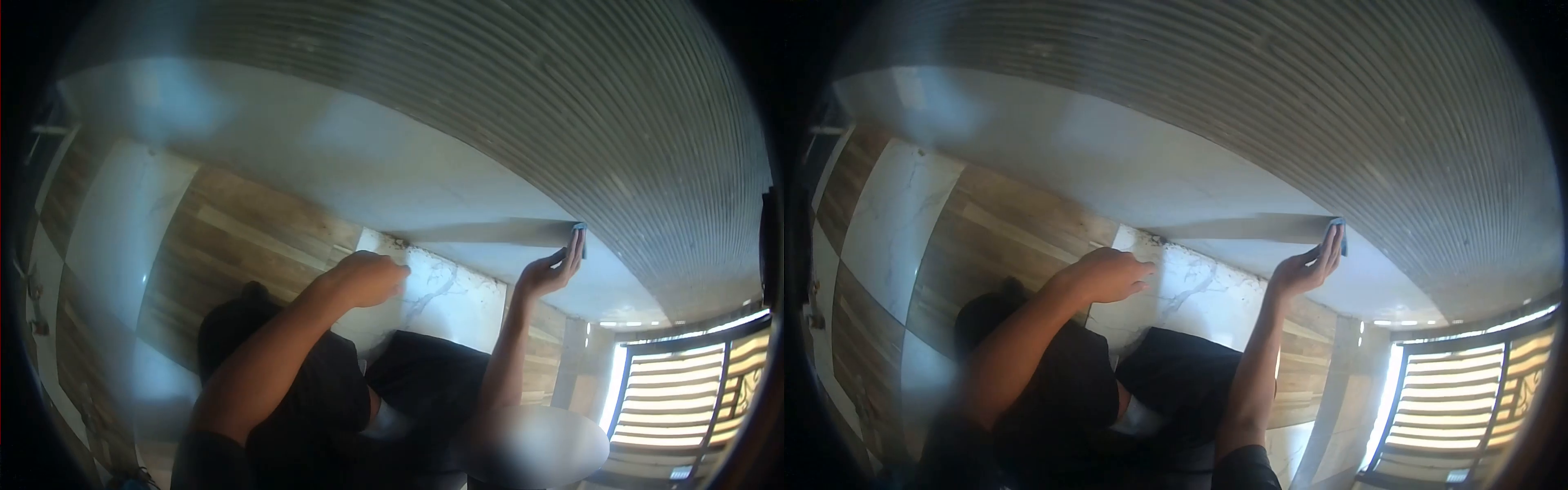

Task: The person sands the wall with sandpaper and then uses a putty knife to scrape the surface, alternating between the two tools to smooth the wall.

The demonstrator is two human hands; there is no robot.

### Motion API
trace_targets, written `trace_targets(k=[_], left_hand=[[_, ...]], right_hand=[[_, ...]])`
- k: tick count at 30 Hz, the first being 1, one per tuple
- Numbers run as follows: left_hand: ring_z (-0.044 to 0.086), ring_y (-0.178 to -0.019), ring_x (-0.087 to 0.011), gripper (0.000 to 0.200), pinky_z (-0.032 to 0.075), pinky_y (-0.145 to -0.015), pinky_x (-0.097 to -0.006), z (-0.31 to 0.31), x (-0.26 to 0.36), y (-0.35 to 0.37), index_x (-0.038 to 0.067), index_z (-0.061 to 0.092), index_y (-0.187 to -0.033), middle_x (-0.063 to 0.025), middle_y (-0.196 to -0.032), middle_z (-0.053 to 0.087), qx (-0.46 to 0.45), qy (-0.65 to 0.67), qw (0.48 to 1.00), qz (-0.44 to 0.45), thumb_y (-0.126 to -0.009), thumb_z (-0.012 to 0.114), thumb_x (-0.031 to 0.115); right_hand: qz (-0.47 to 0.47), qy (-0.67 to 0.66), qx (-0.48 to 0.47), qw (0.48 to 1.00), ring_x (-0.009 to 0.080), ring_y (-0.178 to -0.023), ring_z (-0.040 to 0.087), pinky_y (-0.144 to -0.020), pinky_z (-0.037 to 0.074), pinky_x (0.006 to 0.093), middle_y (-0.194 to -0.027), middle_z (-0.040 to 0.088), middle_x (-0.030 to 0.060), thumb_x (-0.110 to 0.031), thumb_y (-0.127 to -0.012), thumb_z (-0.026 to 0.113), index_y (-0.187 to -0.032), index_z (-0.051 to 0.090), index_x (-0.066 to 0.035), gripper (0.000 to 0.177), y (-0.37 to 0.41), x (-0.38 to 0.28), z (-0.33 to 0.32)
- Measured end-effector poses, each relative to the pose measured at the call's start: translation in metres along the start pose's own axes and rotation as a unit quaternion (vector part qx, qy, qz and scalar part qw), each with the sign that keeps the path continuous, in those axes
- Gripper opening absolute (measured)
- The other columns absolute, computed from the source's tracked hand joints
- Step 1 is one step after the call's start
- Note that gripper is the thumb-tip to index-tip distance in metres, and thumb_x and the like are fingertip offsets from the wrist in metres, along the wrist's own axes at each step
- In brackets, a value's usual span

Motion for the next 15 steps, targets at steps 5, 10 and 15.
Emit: trace_targets(k=[5, 10, 15], left_hand=[[0.07, -0.091, -0.04, 0.031, 0.054, -0.081, -0.0501, 0.007, -0.012, 0.0, 0.01, 0.065, -0.122, -0.0187, -0.096, 0.073, -0.02, -0.011, 0.999, -0.047, -0.099, 0.063, 0.03], [0.07, -0.093, -0.0368, 0.032, 0.054, -0.083, -0.0456, 0.018, -0.021, -0.002, 0.011, 0.065, -0.125, -0.0172, -0.1, 0.074, -0.054, 0.015, 0.997, -0.058, -0.099, 0.062, 0.028], [0.071, -0.094, -0.0322, 0.031, 0.054, -0.084, -0.041, 0.031, -0.029, -0.002, 0.009, 0.064, -0.126, -0.0168, -0.103, 0.074, -0.09, 0.058, 0.988, -0.107, -0.099, 0.063, 0.023]], right_hand=[[-0.134, 0.011, -0.12, 0.984, 0.0385, -0.13, 0.057, -0.11, 0.046, 0.0459, -0.139, 0.062, 0.0212, 0.008, -0.096, 0.052, -0.13, 0.065, 0.001, 0.037, 0.01, -0.017, 0.022], [-0.107, -0.045, -0.147, 0.982, 0.0426, -0.135, 0.053, -0.114, 0.042, 0.0489, -0.143, 0.06, 0.019, 0.01, -0.087, 0.057, -0.132, 0.065, 0.0, 0.047, 0.009, -0.005, 0.026], [0.043, -0.096, -0.035, 0.994, 0.0431, -0.134, 0.054, -0.114, 0.041, 0.0494, -0.143, 0.062, 0.0128, 0.01, -0.083, 0.058, -0.132, 0.068, -0.009, 0.053, 0.008, 0.02, 0.016]])
Point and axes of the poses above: each hand's wrist, its own y-axis away from the middle knuckle, its own z-axis out of the palm, x = y × z, the point moved 10 cm from there along -y, towards the middle knuckle
